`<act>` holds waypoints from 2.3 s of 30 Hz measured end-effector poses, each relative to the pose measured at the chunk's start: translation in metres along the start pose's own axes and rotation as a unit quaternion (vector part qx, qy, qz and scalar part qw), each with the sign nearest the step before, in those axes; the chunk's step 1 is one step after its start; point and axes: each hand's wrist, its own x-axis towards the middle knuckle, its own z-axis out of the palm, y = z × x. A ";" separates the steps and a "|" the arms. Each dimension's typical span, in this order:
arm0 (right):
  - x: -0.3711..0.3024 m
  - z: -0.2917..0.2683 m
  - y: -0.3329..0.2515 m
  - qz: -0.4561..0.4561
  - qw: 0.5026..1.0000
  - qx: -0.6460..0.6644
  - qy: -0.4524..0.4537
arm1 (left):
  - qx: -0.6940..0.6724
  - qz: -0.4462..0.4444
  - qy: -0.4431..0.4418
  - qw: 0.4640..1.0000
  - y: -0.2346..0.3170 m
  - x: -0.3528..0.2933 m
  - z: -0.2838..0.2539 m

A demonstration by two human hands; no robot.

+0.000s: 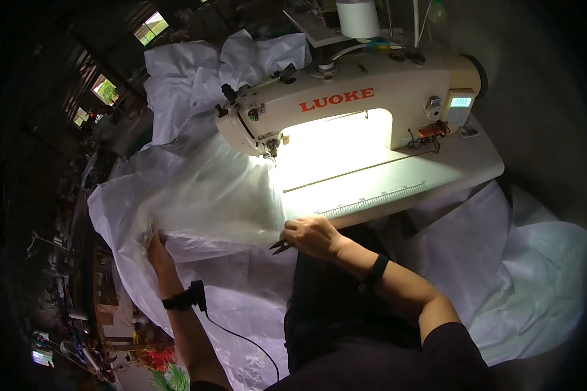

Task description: The person is sewing a large piece of white fabric using an industrial sewing machine.

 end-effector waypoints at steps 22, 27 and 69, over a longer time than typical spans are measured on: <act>0.049 -0.017 0.049 0.104 0.991 -0.037 -0.075 | 0.211 0.409 -0.466 0.756 0.053 -0.100 0.070; 0.058 -0.023 0.051 0.089 0.988 -0.067 -0.108 | 0.261 0.501 -0.515 0.645 0.018 -0.065 0.156; 0.061 0.011 0.100 0.154 0.964 -0.209 -0.056 | 0.418 0.366 -0.541 0.632 0.010 -0.031 0.216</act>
